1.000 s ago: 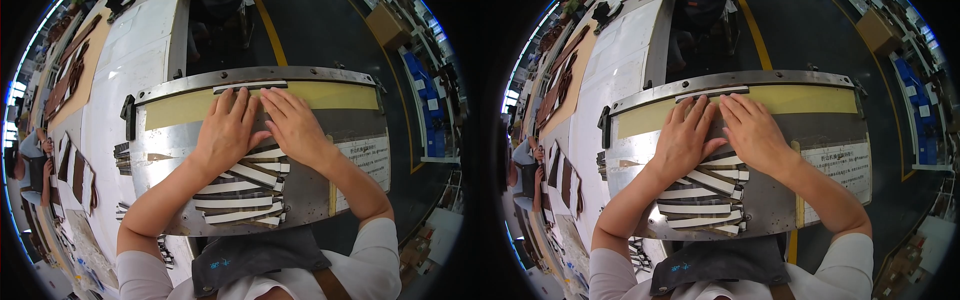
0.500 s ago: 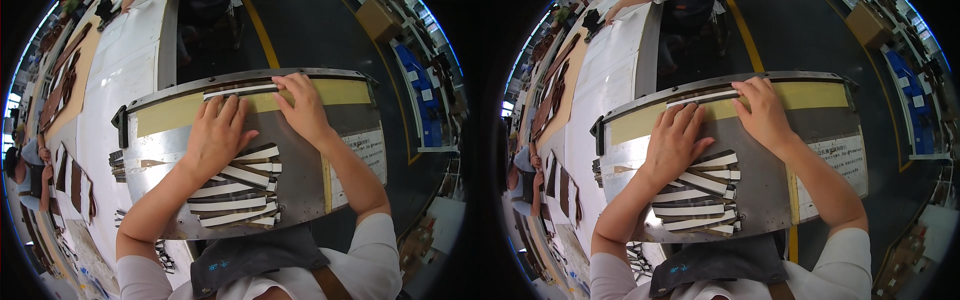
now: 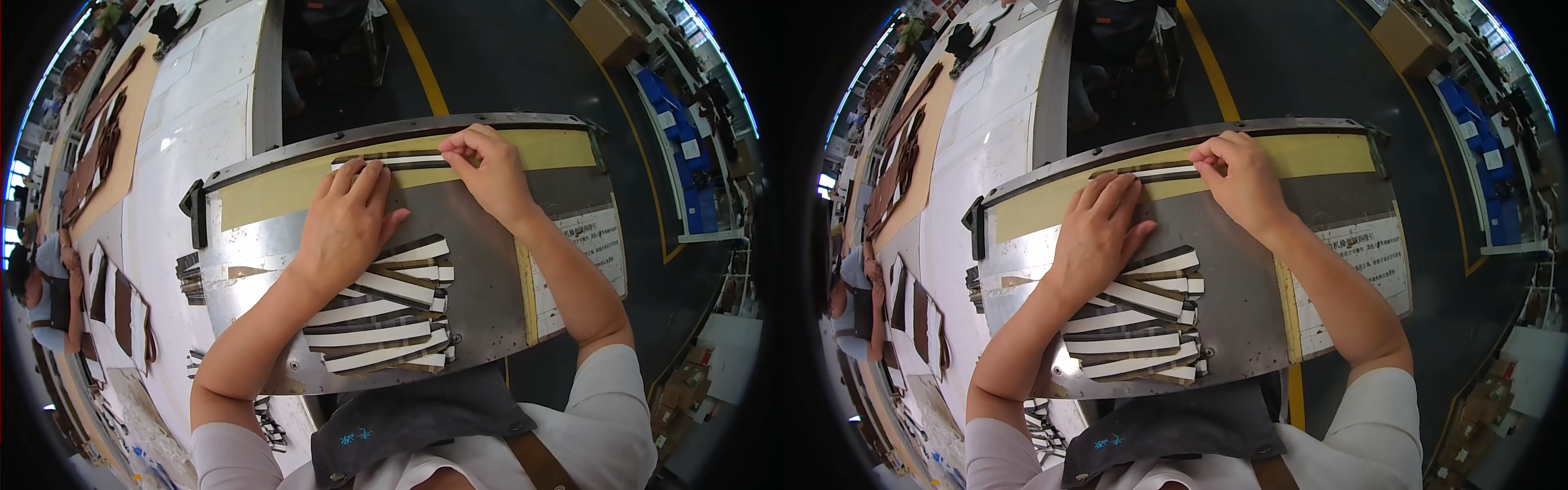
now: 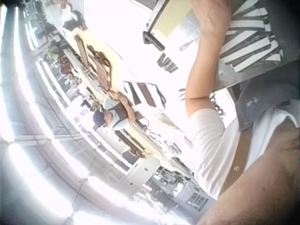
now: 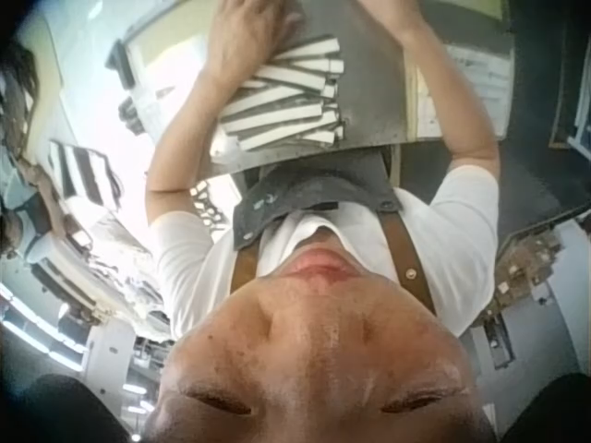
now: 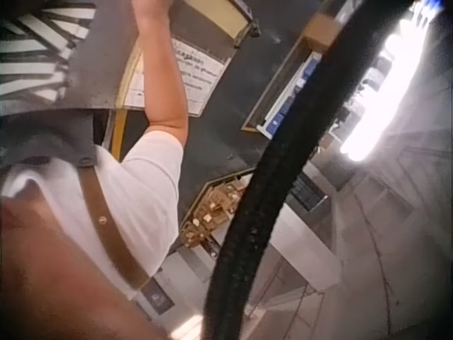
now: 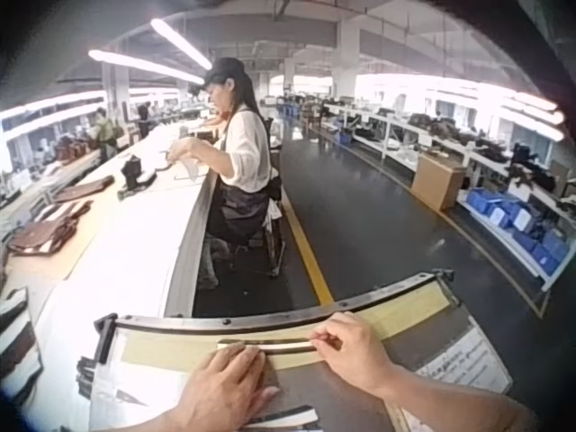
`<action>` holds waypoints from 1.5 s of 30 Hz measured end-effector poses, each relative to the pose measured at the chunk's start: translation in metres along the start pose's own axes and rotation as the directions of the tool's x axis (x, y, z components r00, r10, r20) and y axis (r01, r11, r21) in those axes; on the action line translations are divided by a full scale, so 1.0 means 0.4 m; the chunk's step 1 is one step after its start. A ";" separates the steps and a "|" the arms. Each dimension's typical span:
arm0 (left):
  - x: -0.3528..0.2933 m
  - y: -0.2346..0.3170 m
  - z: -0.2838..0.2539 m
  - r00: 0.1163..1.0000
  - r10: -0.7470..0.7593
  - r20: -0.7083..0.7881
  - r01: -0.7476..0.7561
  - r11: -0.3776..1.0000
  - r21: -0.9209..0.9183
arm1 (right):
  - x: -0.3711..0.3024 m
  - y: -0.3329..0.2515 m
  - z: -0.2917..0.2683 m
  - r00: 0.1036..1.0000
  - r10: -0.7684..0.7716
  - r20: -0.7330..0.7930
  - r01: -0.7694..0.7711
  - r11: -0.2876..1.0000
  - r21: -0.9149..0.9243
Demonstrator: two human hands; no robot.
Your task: Applying adhesive strips and aligning striped leather components for assembly.
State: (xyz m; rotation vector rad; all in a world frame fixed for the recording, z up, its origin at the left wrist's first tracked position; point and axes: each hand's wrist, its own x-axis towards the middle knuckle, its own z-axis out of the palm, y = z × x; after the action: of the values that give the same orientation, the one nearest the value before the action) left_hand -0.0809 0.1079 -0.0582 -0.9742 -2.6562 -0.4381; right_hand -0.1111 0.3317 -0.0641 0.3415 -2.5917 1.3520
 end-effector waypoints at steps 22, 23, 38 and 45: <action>-0.007 0.002 0.009 0.997 -0.074 0.005 0.072 0.985 0.156 | -0.050 -0.044 0.041 0.845 -0.412 0.342 0.527 0.752 -0.395; -0.006 0.005 0.005 0.996 -0.076 0.036 0.070 0.987 0.147 | -0.050 -0.042 0.042 0.841 -0.399 0.364 0.527 0.755 -0.390; -0.021 0.012 0.003 0.999 -0.032 0.039 0.025 0.984 0.177 | -0.065 -0.068 0.053 0.849 -0.376 0.372 0.522 0.710 -0.473; -0.024 0.013 0.000 0.999 -0.043 0.031 0.039 0.989 0.143 | -0.067 -0.069 0.054 0.868 -0.343 0.360 0.480 0.768 -0.424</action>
State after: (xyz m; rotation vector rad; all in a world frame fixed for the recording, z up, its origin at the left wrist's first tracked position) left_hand -0.0704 0.1061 -0.0606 -0.8930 -2.6992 -0.2377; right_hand -0.0789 0.3014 -0.0621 0.9877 -2.7122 0.4752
